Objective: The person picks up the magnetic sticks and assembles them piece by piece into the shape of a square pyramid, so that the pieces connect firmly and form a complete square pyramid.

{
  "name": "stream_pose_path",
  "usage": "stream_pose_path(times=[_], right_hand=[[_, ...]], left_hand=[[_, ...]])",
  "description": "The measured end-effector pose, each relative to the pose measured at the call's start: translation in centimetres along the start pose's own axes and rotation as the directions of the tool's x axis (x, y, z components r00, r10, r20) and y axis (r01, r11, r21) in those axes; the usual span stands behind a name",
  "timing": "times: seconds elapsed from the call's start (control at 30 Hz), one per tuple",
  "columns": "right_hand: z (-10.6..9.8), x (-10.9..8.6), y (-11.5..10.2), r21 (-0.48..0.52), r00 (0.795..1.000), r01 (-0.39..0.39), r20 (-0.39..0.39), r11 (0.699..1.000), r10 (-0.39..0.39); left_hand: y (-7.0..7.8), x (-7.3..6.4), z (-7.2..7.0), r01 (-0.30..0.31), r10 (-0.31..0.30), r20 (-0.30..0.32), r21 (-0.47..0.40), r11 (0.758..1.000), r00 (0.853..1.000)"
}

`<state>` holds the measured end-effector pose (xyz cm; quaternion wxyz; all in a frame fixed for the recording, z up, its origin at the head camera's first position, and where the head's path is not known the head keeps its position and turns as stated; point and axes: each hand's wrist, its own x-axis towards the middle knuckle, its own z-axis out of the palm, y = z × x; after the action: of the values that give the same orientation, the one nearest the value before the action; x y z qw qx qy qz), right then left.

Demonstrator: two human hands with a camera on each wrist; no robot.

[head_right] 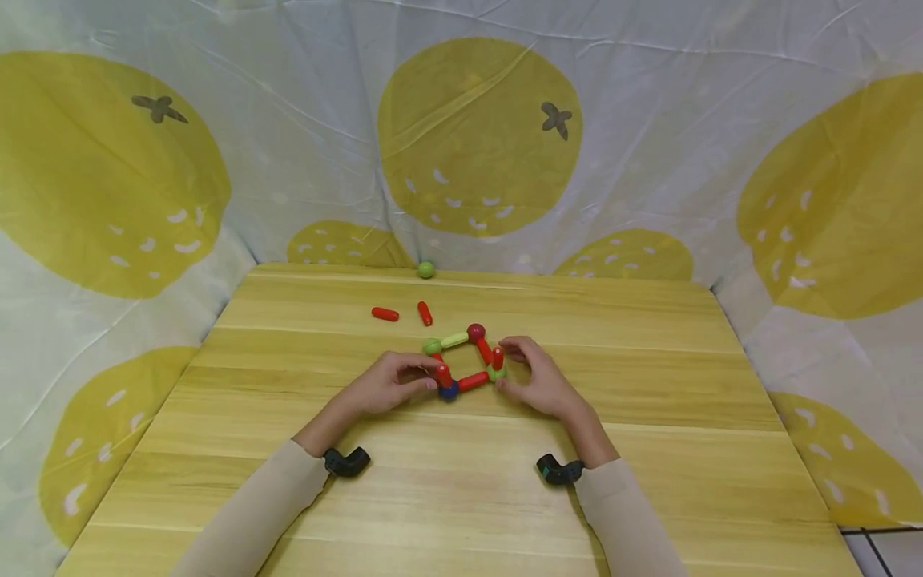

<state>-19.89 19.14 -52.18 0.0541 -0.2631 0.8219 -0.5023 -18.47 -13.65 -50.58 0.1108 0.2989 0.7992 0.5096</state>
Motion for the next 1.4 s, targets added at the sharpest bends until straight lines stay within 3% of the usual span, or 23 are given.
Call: stream_pose_path(times=[0.13,0.27,0.6,0.97,1.23,1.33,1.4], right_hand=[[-0.1,0.0,0.1,-0.019,0.999,-0.035,-0.019,0.999,0.034],[-0.2,0.0,0.2,-0.035,0.998,-0.057,-0.029,0.998,0.056],[-0.3,0.1,0.3,-0.013,0.998,-0.032,-0.053,0.999,0.031],[-0.1,-0.2,0.1,-0.021,0.999,-0.043,0.021,0.999,0.043],[0.2,-0.2,-0.1,-0.096,0.996,-0.083,0.037,0.992,0.087],[0.1,-0.2,-0.2,-0.1,0.996,-0.073,0.047,0.992,0.078],[0.0,-0.1,-0.1,-0.094,0.996,-0.061,0.055,0.994,0.066]], left_hand=[[-0.1,0.3,-0.1,-0.043,0.059,-0.14,0.112,0.993,0.988],[-0.3,0.6,-0.4,0.006,0.05,-0.234,0.235,0.972,0.971],[-0.7,0.7,-0.6,0.048,-0.024,-0.187,0.125,0.991,0.982],[-0.4,0.3,0.2,0.116,-0.107,-0.137,0.064,0.991,0.985],[-0.3,0.3,0.9,0.061,-0.055,-0.083,0.072,0.995,0.995],[-0.3,0.4,0.6,0.046,-0.042,-0.05,0.082,0.996,0.998],[-0.4,0.6,-0.1,0.047,-0.039,-0.064,0.117,0.992,0.997]])
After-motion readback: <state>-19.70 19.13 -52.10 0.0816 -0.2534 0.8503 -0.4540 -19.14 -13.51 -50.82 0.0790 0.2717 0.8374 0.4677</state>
